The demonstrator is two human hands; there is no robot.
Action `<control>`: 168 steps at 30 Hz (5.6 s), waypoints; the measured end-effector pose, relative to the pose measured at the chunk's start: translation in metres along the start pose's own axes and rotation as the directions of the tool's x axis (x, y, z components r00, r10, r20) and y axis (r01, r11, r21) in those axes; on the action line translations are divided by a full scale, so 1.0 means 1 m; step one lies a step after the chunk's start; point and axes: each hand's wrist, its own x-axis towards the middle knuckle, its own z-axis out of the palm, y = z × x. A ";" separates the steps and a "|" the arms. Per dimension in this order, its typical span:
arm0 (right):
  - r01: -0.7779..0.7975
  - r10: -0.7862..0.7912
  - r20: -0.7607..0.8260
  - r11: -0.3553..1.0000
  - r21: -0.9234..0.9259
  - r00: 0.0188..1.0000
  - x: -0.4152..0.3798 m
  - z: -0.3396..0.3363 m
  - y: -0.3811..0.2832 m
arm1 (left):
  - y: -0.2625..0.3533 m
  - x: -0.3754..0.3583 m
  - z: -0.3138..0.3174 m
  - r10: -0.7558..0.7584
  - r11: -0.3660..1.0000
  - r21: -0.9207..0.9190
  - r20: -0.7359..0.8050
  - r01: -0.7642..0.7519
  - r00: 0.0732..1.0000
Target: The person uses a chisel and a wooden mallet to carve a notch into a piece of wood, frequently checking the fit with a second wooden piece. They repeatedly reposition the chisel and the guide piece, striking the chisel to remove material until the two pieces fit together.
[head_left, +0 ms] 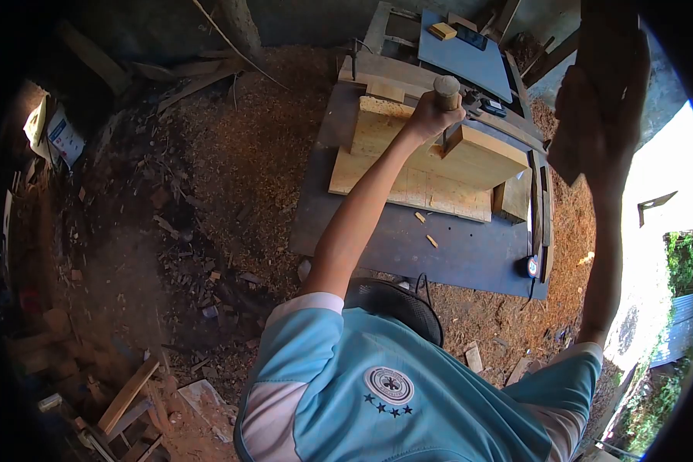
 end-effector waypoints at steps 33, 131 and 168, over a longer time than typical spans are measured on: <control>-0.129 0.208 0.463 0.972 -0.197 0.862 -0.011 0.004 -0.029 | 0.010 -0.011 0.007 -0.007 1.000 0.030 0.068 0.005 0.998; -0.597 0.900 -0.121 0.374 0.710 0.419 -0.207 0.045 0.178 | -0.003 -0.001 0.024 0.122 0.989 -0.071 -0.117 -0.131 0.986; -0.624 0.844 -0.057 0.438 0.647 0.534 -0.216 0.038 0.176 | -0.010 0.010 0.034 0.033 0.981 -0.172 -0.303 -0.089 0.953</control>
